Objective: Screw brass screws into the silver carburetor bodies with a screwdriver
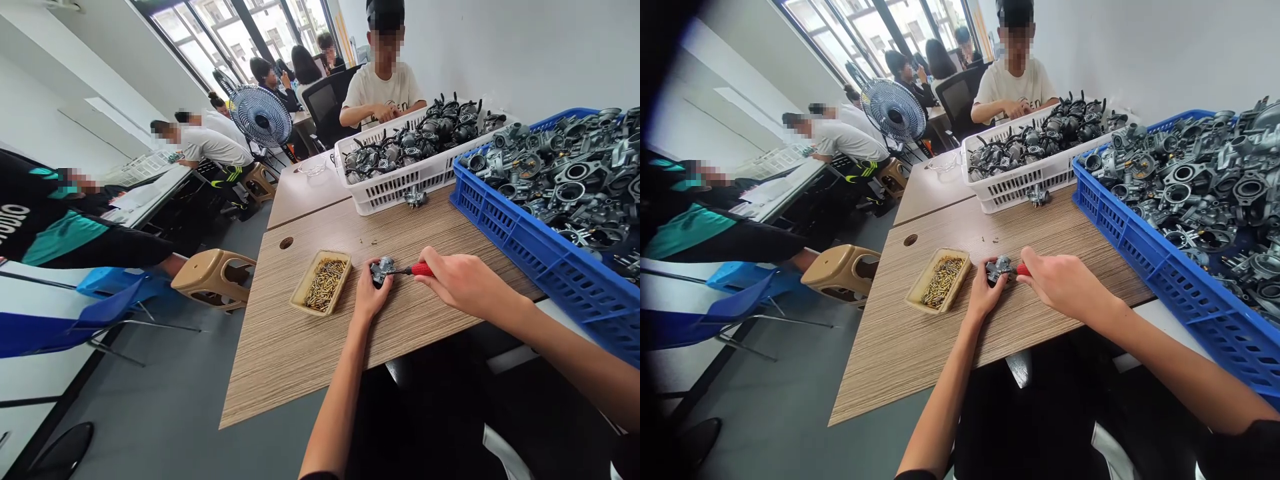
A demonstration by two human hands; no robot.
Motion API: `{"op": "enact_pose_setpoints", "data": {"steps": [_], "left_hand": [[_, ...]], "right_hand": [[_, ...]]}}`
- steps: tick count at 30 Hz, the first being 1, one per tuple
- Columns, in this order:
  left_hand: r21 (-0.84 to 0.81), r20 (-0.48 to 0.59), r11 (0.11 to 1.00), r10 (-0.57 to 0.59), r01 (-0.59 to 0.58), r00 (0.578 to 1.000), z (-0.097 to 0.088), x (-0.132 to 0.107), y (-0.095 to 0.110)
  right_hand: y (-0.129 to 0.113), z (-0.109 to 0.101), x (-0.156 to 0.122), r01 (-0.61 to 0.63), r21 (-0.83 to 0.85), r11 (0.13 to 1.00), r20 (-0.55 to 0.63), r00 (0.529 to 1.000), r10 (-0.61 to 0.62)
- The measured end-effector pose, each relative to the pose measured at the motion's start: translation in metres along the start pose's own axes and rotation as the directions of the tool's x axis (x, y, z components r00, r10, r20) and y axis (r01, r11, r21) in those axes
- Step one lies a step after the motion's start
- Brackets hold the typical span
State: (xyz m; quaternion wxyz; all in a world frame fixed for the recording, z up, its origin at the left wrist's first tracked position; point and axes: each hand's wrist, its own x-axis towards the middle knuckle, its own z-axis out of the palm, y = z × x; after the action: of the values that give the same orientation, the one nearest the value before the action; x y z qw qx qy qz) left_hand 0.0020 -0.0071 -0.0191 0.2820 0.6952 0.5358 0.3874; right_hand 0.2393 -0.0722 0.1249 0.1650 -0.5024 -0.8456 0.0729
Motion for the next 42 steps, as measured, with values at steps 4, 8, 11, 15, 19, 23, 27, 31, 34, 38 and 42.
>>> {"op": "enact_pose_setpoints", "data": {"steps": [4, 8, 11, 15, 19, 23, 27, 31, 34, 38, 42], "left_hand": [[0.002, 0.004, 1.000, -0.010, 0.010, 1.000, -0.0004, -0.0003, 0.0002], [0.006, -0.006, 1.000, -0.002, 0.002, 1.000, -0.0004, -0.0002, -0.0009], [0.005, -0.001, 1.000, -0.007, 0.007, 1.000, -0.0004, -0.0001, -0.0014], [0.004, -0.005, 1.000, -0.010, 0.010, 1.000, -0.0005, -0.0002, -0.0017], [0.007, -0.011, 1.000, -0.018, 0.018, 1.000, 0.0001, -0.0001, -0.0019], [0.009, -0.004, 1.000, -0.024, 0.024, 1.000, 0.0004, 0.0000, -0.0027], [0.013, -0.009, 1.000, -0.021, 0.022, 1.000, 0.0003, -0.0003, -0.0030], [0.004, -0.009, 1.000, -0.026, 0.026, 1.000, 0.0002, -0.0006, -0.0018], [0.010, -0.013, 1.000, -0.029, 0.029, 0.999, 0.0002, -0.0006, -0.0012], [0.007, -0.015, 1.000, -0.015, 0.015, 1.000, 0.0000, -0.0006, -0.0014], [0.005, -0.017, 1.000, -0.022, 0.022, 1.000, 0.0003, -0.0010, -0.0017]], "right_hand": [[0.0006, -0.0005, -0.0009, 0.007, 0.034, 0.999, 0.013, 1.000, -0.007], [0.0000, 0.0021, -0.0015, 0.056, 0.082, 0.995, 0.001, 0.998, -0.056], [-0.0005, 0.0048, -0.0005, 0.036, -0.044, 0.998, -0.046, 0.998, -0.038], [0.0004, 0.0016, -0.0008, 0.020, -0.039, 0.999, -0.029, 0.999, -0.021], [0.0019, 0.0003, -0.0021, 0.060, 0.097, 0.994, 0.017, 0.998, -0.062], [0.0023, 0.0072, -0.0011, 0.070, 0.021, 0.997, -0.044, 0.997, -0.069], [0.0026, 0.0069, -0.0007, 0.021, -0.052, 0.998, -0.051, 0.998, -0.023], [0.0020, 0.0005, -0.0022, 0.051, 0.127, 0.991, 0.019, 0.998, -0.054], [0.0013, 0.0009, -0.0021, 0.031, 0.136, 0.990, 0.044, 0.998, -0.038], [0.0028, 0.0049, -0.0006, -0.023, 0.014, 1.000, -0.002, 1.000, 0.023], [0.0045, 0.0033, -0.0012, 0.018, 0.080, 0.997, 0.007, 1.000, -0.019]]}}
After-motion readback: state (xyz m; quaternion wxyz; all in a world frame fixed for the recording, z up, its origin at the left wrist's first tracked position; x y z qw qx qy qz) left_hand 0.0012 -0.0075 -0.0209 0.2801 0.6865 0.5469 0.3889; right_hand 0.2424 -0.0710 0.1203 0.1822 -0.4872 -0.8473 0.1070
